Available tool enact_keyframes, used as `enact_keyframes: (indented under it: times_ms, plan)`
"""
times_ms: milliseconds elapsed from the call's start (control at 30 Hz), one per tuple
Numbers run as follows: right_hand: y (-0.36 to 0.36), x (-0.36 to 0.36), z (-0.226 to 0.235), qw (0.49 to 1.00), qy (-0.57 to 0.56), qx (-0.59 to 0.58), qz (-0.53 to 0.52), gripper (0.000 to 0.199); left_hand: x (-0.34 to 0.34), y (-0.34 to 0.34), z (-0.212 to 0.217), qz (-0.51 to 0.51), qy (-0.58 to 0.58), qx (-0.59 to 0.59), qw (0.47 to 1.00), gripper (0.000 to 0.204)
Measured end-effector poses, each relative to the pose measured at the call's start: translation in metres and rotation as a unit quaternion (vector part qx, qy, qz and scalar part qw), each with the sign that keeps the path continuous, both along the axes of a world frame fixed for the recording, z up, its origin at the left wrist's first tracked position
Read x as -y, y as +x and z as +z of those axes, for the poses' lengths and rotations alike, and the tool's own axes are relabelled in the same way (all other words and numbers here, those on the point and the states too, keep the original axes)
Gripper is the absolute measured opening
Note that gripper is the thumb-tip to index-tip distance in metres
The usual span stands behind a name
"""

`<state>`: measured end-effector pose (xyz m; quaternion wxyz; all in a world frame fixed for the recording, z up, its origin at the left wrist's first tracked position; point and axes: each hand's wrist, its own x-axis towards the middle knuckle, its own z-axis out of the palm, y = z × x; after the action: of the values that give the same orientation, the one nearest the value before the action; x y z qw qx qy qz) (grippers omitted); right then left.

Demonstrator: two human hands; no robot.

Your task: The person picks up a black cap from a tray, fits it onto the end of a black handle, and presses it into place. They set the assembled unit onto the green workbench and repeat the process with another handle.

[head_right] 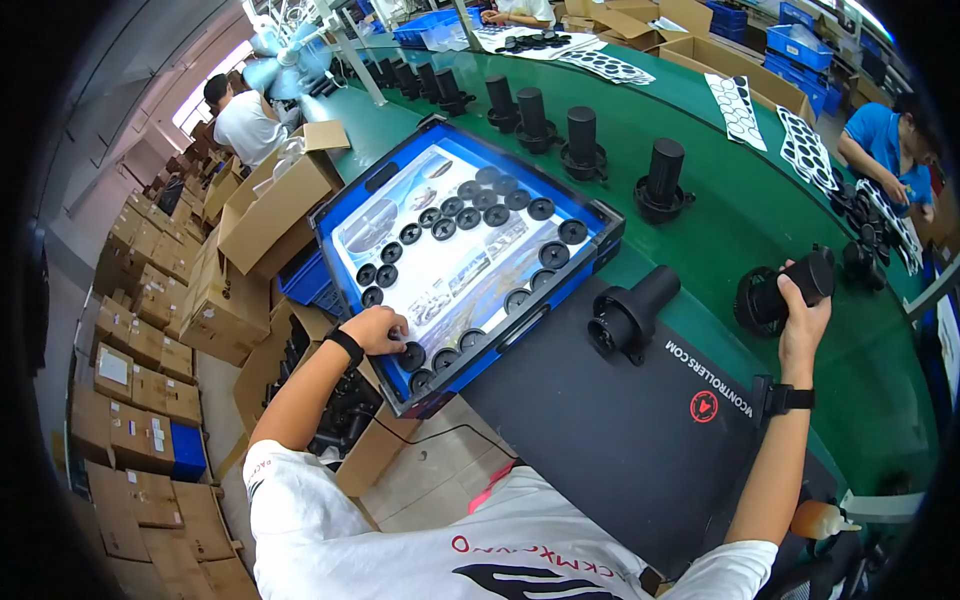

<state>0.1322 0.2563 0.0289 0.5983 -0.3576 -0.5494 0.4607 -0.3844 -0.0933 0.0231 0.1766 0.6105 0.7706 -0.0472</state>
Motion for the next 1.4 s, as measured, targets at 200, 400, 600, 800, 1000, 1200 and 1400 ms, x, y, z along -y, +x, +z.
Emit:
enact_keyframes:
  times_ms: [200,400,600,800,1000,1200,1400]
  plan:
    - [0.017,0.023,0.007,1.000,-0.011,-0.008,-0.025,0.040,-0.006,-0.012,-0.010,0.002,-0.009,0.029,1.000,0.017]
    - [0.031,0.056,0.019,0.943,-0.061,-0.316,0.079,0.045,0.004,-0.036,0.002,0.110,0.074,0.089,0.987,0.016]
    - [0.044,0.110,0.019,0.882,-0.089,-0.460,0.053,0.051,0.031,0.066,0.073,0.249,0.486,0.634,0.547,0.015]
    - [0.029,0.149,-0.002,0.840,-0.133,-0.514,0.110,0.055,0.066,0.227,0.008,0.312,0.201,0.887,0.275,0.030]
    - [0.019,0.167,-0.004,0.847,-0.148,-0.491,0.143,0.056,0.022,0.289,-0.040,0.192,0.000,0.963,0.189,0.051]
    - [0.016,0.193,0.009,0.859,-0.128,-0.485,0.101,0.050,-0.044,0.301,-0.015,0.111,0.060,0.951,0.283,0.049]
    - [0.008,0.201,0.007,0.874,-0.140,-0.455,0.094,0.049,-0.066,0.324,-0.028,0.035,0.117,0.960,0.252,0.046]
